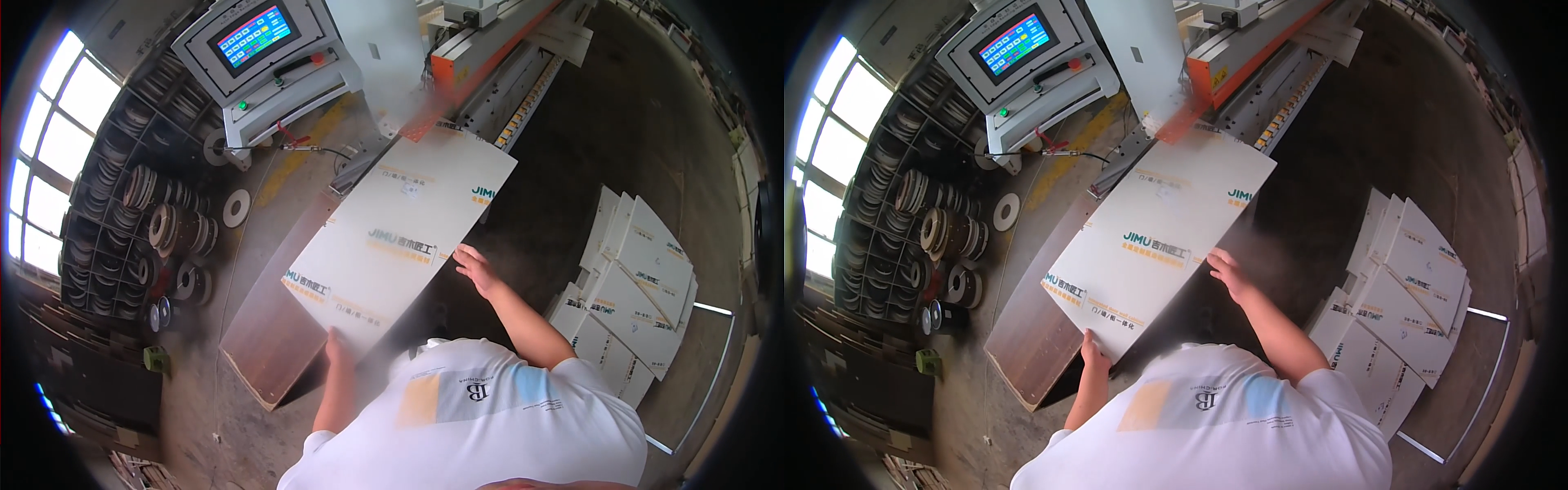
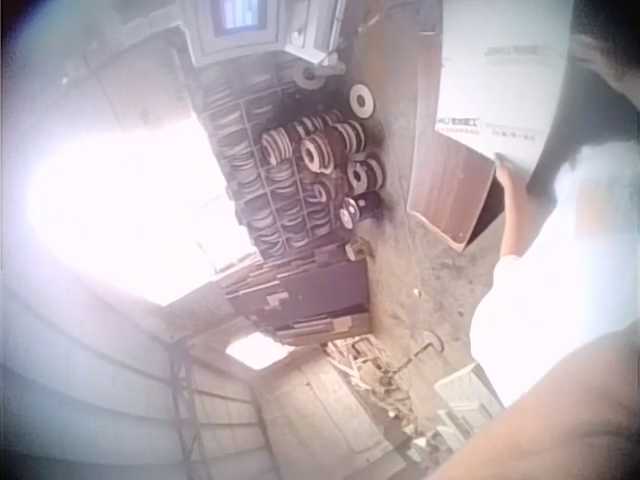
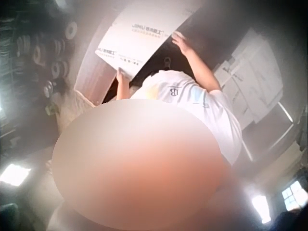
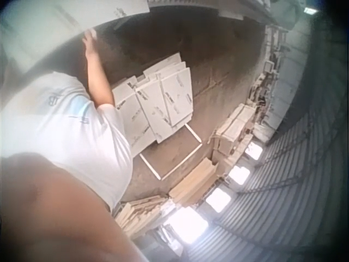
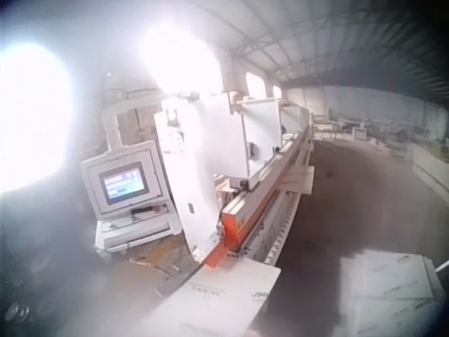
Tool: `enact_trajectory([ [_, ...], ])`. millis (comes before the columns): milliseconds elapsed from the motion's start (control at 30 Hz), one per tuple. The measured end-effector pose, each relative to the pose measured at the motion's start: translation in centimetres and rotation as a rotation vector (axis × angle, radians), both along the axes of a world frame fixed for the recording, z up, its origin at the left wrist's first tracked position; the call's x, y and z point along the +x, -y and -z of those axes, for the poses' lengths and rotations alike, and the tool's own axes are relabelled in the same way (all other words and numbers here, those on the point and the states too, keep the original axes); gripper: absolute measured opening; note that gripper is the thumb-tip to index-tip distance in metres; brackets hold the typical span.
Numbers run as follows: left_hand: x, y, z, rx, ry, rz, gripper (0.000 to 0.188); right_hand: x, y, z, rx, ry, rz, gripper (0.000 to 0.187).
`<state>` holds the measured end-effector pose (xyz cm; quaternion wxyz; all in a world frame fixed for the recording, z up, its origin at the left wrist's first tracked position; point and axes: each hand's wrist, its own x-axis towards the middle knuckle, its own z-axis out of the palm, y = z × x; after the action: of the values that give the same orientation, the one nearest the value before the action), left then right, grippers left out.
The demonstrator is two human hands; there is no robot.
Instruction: The person picks up rectangular white boards from a stack and feeds them one at a time into an automated edge-banding machine.
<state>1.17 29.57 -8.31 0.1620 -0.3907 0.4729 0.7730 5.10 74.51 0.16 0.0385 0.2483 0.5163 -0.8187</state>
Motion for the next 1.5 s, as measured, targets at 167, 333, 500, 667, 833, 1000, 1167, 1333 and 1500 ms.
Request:
enact_trajectory([
  [167,1.0,0.4,0.3,-0.051,0.061,0.151,0.054,-1.1,1.3,0.1,-0.056,-0.075,0.070,0.075],
  [333,4.1,0.0,-2.0,-0.417,0.028,0.562,0.047,-0.8,1.7,0.0,-0.118,-0.105,0.128,0.076],
  [500,4.6,-4.2,-7.1,-0.312,-0.031,0.503,0.046,-1.4,1.0,0.2,-0.166,-0.174,0.188,0.077],
  [667,2.5,-8.6,-9.1,-0.452,-0.095,0.654,0.046,-3.1,-2.4,-0.8,-0.127,-0.204,0.186,0.077],
  [833,0.5,-12.1,-8.0,-0.368,-0.031,0.565,0.047,-4.9,-6.1,-2.9,-0.082,-0.202,0.168,0.080],
  [1000,-0.8,-15.8,-7.7,-0.117,-0.010,0.397,0.047,-6.2,-8.3,-2.5,-0.101,-0.142,0.286,0.084],
  [1167,-2.3,-18.3,-6.4,-0.295,0.042,0.542,0.051,-1.1,-7.6,0.9,-0.076,-0.048,0.354,0.066],
  [1333,-5.8,-22.2,-5.0,-0.349,0.004,0.716,0.057,14.3,-6.7,7.0,0.098,0.375,0.214,0.042],
  [1500,-10.0,-23.3,-6.4,-0.595,-0.185,1.065,0.061,34.0,-2.6,13.9,0.342,0.902,0.258,0.023],
])
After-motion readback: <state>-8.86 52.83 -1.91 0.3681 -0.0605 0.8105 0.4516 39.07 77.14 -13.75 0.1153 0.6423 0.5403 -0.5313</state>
